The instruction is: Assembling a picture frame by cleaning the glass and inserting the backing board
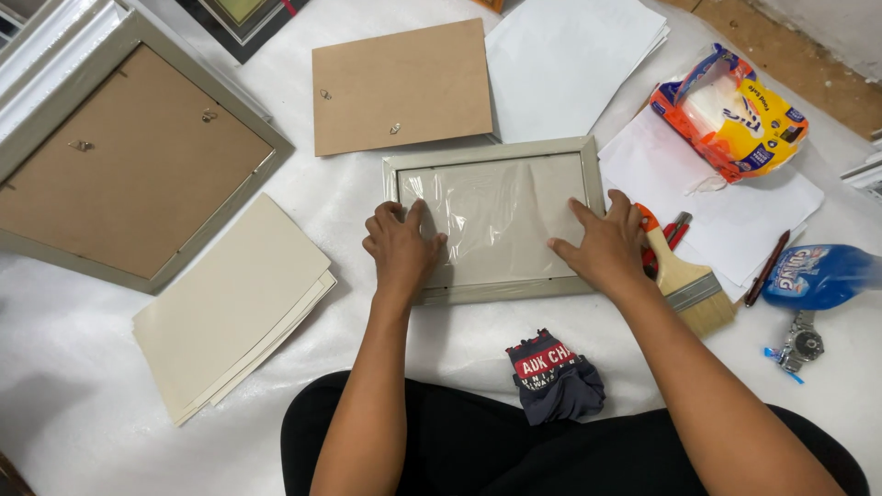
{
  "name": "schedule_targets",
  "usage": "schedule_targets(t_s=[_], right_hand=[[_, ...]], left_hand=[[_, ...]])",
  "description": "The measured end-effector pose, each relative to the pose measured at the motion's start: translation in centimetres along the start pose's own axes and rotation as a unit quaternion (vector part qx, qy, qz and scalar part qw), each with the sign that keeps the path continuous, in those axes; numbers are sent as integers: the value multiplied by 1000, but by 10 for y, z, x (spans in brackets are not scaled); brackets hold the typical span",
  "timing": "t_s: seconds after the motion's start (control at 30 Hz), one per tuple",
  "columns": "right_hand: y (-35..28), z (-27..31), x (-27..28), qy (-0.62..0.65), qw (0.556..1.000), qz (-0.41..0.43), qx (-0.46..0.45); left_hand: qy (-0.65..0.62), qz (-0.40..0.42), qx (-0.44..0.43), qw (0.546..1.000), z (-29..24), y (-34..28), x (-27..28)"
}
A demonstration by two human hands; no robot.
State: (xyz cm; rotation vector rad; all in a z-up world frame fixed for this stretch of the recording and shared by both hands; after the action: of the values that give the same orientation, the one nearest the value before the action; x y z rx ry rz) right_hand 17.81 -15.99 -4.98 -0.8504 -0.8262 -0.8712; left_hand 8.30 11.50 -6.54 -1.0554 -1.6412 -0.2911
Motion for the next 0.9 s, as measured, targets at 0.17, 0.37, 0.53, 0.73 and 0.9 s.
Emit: schedule_targets(t_s=[0.17, 0.37, 0.53, 0.73, 0.9], right_hand=[[6, -3, -7, -46, 996, -29, 75], [16, -12, -10, 24, 992, 36, 117], [15, -10, -8, 158, 981, 59, 93], [-3, 44, 3, 19, 977, 76, 200], [-22, 55, -19, -9, 961, 157, 229]], left_hand=[[-17, -82, -66, 994, 3, 6, 2], [-215, 114, -53, 969, 7, -3, 30], [-199, 305, -14, 931, 14, -16, 24], [44, 308, -40, 950, -4, -40, 15], [191, 230, -116, 947, -6, -59, -11]])
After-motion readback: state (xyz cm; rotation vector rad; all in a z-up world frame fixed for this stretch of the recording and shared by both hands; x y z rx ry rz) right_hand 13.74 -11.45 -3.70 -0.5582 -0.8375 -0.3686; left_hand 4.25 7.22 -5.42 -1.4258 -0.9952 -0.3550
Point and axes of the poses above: each hand's wrist, its own y-axis towards the middle knuckle, its own x-axis out of the back of the hand, z = x × y, the point moved 5 cm from there along y, towards the middle knuckle, and after that the axes turned 11 degrees about x, right-handed, at the moved point
